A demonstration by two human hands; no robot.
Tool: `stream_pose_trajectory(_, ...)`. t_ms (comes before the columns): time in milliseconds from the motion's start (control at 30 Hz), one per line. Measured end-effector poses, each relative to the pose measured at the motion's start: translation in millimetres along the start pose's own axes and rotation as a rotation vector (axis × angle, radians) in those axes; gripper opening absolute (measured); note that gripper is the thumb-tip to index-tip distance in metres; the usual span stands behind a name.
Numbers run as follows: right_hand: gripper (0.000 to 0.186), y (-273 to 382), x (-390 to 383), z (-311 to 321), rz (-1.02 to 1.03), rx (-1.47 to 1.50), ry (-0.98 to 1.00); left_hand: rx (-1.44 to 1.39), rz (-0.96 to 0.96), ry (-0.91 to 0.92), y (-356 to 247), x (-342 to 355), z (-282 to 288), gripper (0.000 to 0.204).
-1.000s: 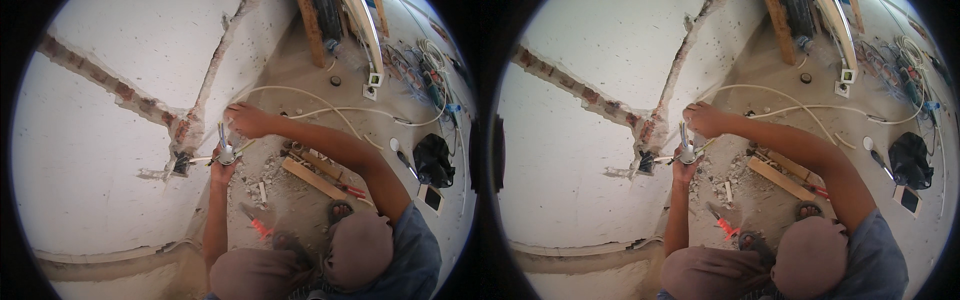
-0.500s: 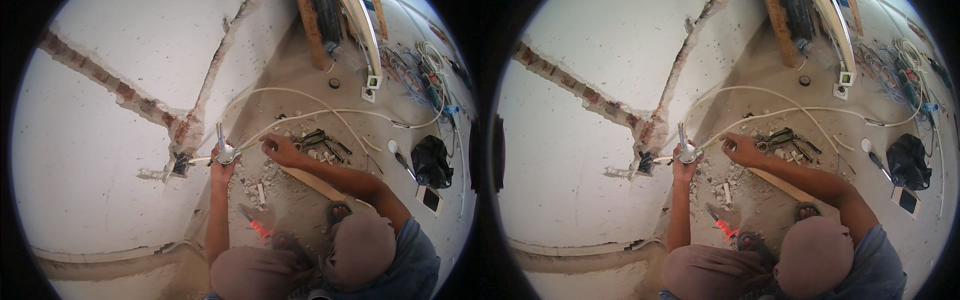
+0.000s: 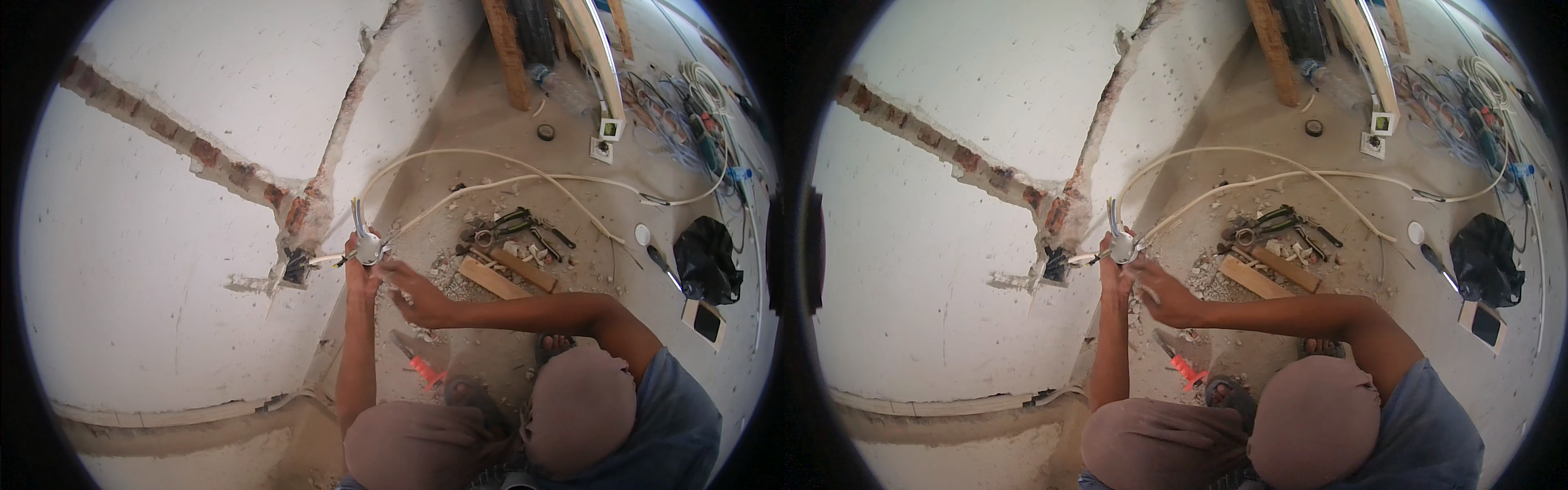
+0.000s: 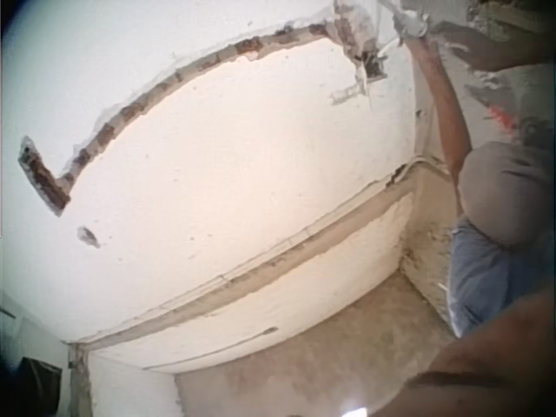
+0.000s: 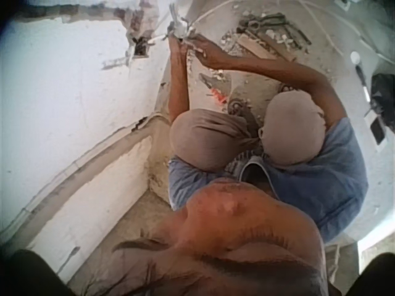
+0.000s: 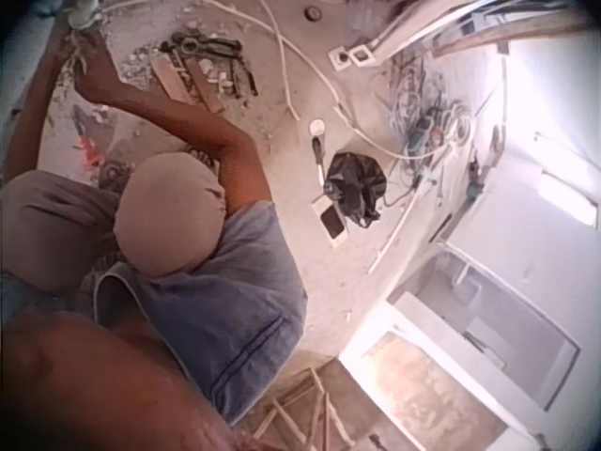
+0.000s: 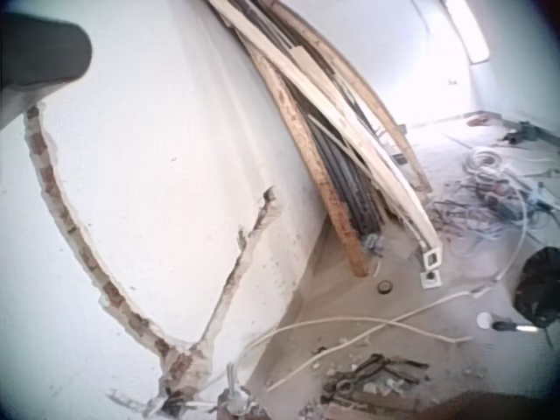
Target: The person wires an electrical outlet box by hand and using a tool, pulling a cable through the wall, inserting the wires into the back of the outlet box, and securing it into a recessed hole in the wall.
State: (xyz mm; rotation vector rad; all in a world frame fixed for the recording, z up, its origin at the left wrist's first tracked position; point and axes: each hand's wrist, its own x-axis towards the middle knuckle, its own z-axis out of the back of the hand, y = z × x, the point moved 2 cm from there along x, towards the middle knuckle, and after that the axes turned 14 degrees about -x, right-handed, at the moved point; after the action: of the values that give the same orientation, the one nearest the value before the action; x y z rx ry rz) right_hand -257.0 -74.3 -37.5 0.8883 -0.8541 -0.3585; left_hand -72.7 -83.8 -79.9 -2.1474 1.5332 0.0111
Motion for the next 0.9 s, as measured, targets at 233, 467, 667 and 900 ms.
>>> stream_pose_trajectory(233,0.044,0.0,26.6,8.3,0.173,-0.301,0.326,-0.023,0.105,0.06,-3.9,-2.4,3.6,0.034)
stream_pose_trajectory(467,0.026,-48.4,41.3,53.1,-0.254,-0.032,-0.032,-0.077,0.053,0.026,-2.6,3.1,4.3,0.033)
stream_pose_trajectory(667,0.022,-60.7,92.1,32.0,0.022,-0.036,0.049,0.032,0.08,0.177,-4.4,-1.9,5.9,0.036)
stream_pose_trajectory(900,0.024,-73.1,141.0,2.8,0.258,-0.279,0.212,0.119,-0.066,0.049,0.9,-5.9,6.6,0.043)
